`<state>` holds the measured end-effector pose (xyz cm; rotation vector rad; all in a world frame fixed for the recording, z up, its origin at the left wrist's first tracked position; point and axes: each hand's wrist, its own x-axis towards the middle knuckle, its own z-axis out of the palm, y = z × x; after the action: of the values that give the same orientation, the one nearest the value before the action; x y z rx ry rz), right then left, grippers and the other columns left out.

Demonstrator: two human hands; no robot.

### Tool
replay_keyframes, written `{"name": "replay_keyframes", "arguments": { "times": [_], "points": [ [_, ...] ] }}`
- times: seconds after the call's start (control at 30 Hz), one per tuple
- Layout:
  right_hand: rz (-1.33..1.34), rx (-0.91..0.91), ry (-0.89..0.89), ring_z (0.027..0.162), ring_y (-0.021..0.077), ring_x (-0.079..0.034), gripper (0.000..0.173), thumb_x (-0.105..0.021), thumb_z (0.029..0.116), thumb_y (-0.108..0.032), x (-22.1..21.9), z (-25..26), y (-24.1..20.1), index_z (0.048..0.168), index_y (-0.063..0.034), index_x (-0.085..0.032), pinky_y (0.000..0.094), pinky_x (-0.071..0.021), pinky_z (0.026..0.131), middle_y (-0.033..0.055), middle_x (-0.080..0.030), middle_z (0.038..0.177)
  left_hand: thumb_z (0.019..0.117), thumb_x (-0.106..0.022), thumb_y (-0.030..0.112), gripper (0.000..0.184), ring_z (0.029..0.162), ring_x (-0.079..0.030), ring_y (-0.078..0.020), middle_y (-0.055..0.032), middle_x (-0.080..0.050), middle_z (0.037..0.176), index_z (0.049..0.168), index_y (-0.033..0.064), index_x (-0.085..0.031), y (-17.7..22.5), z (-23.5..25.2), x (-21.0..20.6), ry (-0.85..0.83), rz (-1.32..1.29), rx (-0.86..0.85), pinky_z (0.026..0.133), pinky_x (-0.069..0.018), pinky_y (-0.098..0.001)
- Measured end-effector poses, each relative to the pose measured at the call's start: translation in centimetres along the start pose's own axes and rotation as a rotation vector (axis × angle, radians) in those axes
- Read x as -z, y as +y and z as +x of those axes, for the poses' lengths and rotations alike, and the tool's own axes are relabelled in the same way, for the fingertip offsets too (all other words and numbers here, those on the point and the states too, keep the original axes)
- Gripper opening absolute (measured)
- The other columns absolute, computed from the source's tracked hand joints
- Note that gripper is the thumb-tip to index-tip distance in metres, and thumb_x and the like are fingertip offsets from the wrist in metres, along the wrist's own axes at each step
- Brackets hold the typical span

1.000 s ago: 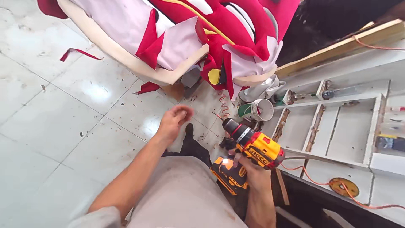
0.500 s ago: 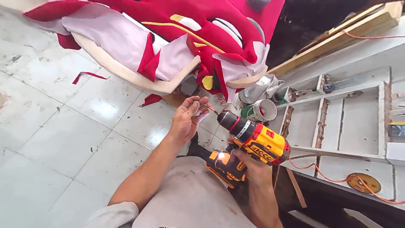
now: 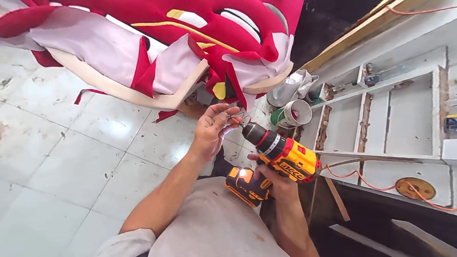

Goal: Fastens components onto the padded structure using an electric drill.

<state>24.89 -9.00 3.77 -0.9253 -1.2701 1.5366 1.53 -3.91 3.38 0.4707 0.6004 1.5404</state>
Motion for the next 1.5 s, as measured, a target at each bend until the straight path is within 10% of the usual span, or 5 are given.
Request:
{"name": "replay_keyframes", "arguments": {
  "times": [0.17, 0.27, 0.4, 0.93, 1.5],
  "points": [
    [0.344, -0.066, -0.027, 0.070, 0.0175, -0.072, 0.028, -0.070, 0.0925, -0.012, 0.6, 1.2, 2.0, 0.119, -0.0014, -0.070, 0.0322, -0.0628, 0.064, 0.0125, -0.075, 0.091, 0.1107, -0.035, 0.034, 0.048, 0.114, -0.069, -0.0264, -0.0162, -0.063, 0.137, 0.151, 0.0070, -0.031, -1.4, 1.9, 1.0, -0.137, 0.272, -0.104, 0.098, -0.0575, -0.0428],
    [0.425, -0.066, -0.062, 0.071, 0.0180, -0.072, 0.029, -0.071, 0.0918, -0.013, 1.3, 2.4, 2.1, 0.119, -0.0026, -0.071, 0.0328, -0.0624, 0.065, 0.0130, -0.075, 0.092, 0.1059, -0.046, 0.013, 0.033, 0.102, -0.070, -0.0181, -0.0103, -0.071, 0.115, 0.133, -0.0037, -0.055, -0.2, 6.4, 4.8, 0.128, 1.243, -0.442, 0.088, -0.0590, -0.0382],
    [0.305, -0.063, -0.112, 0.074, 0.0158, -0.071, 0.028, -0.071, 0.0934, -0.016, 2.5, 4.7, 1.7, 0.120, -0.0053, -0.072, 0.0303, -0.0613, 0.068, 0.0113, -0.076, 0.094, 0.0950, -0.058, 0.005, 0.022, 0.127, -0.054, -0.0446, -0.0208, -0.055, 0.143, 0.114, 0.0055, -0.070, 2.9, 13.1, 8.3, 0.037, 2.067, -0.506, 0.094, -0.0466, -0.0627],
    [-0.541, -0.120, -0.052, 0.072, 0.0183, -0.074, 0.034, -0.080, 0.0827, -0.010, 1.3, 20.4, -4.3, 0.111, -0.0017, -0.065, 0.0330, -0.0653, 0.066, 0.0051, -0.076, 0.088, 0.0921, -0.059, 0.004, 0.023, 0.128, -0.056, -0.0401, -0.0161, -0.060, 0.140, 0.106, 0.0123, -0.075, 4.2, 17.0, 11.0, 0.243, 1.926, -0.499, 0.101, -0.0447, -0.0596],
    [-0.481, -0.136, -0.009, 0.059, 0.0178, -0.070, 0.033, -0.075, 0.0768, 0.003, 1.1, 20.0, -5.5, 0.107, -0.0015, -0.064, 0.0332, -0.0613, 0.056, 0.0066, -0.074, 0.078, 0.0858, -0.067, 0.017, 0.023, 0.132, -0.058, -0.0385, -0.0108, -0.067, 0.136, 0.107, 0.0187, -0.076, 2.3, 17.1, 11.0, 0.244, 2.119, -0.486, 0.101, -0.0478, -0.0643]
  ]
}}
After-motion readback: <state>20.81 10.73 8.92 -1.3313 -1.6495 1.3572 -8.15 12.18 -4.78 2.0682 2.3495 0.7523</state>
